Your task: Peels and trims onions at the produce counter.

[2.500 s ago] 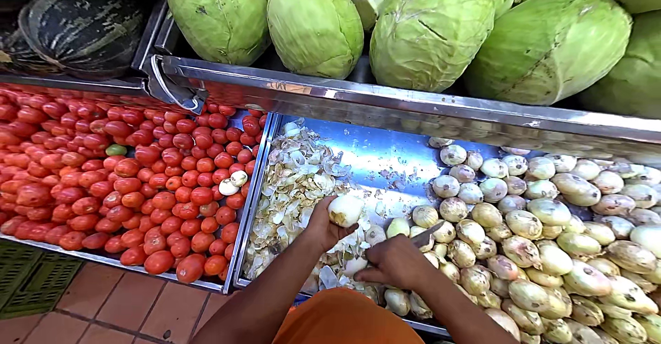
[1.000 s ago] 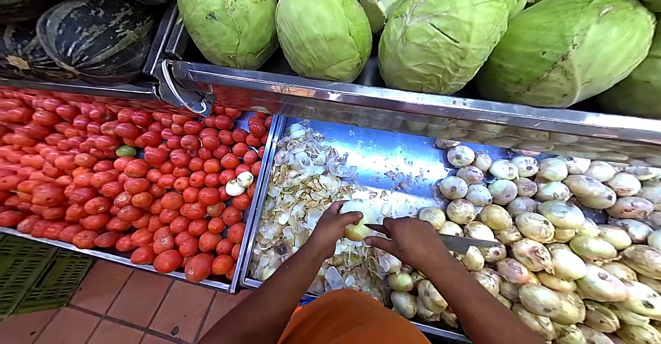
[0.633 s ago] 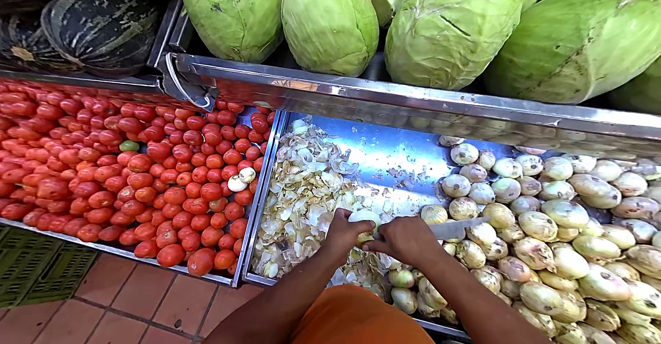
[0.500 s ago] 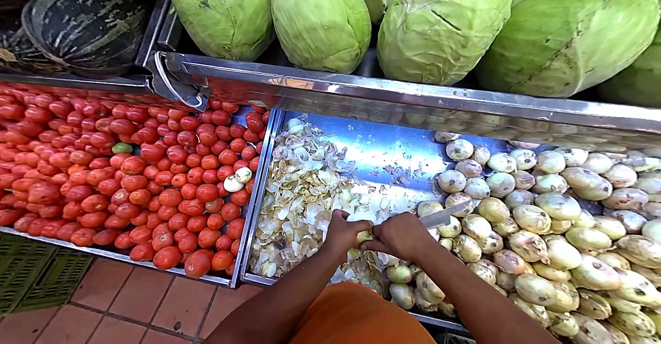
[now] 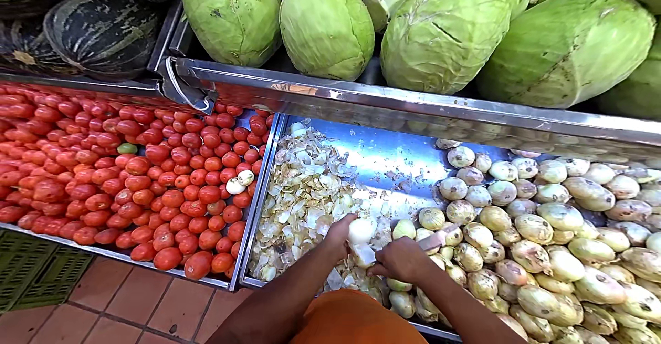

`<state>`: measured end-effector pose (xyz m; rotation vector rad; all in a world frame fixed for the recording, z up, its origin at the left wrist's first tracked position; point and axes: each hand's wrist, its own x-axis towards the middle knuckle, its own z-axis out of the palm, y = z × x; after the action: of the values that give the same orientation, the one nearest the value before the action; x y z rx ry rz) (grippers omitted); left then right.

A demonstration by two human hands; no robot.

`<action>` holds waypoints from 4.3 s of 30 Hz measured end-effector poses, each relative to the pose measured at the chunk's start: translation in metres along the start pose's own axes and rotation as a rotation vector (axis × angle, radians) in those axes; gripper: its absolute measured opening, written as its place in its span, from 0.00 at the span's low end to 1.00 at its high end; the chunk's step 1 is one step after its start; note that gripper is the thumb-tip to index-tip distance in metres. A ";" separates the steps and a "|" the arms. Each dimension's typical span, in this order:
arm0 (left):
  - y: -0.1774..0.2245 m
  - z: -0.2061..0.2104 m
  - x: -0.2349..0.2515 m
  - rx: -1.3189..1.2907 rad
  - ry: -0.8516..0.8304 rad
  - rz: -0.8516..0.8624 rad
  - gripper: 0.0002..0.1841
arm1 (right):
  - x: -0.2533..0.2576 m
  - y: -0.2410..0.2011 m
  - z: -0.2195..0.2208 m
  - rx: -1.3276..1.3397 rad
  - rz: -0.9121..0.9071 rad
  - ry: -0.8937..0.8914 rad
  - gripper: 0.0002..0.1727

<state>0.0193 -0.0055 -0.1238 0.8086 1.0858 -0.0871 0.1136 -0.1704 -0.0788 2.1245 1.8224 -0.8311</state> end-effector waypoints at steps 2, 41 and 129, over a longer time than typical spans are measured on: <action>0.010 -0.009 -0.003 -0.034 -0.065 -0.069 0.30 | -0.002 0.002 0.006 0.012 0.037 -0.002 0.48; 0.045 -0.008 -0.098 0.575 0.200 1.002 0.17 | -0.043 -0.013 0.001 1.037 0.352 0.768 0.57; 0.021 -0.016 -0.070 0.054 -0.187 0.059 0.36 | -0.021 -0.015 -0.058 1.238 0.491 0.756 0.22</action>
<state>-0.0177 -0.0023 -0.0594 0.8623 0.8862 -0.1399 0.1133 -0.1555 -0.0174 3.8394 0.7774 -1.3114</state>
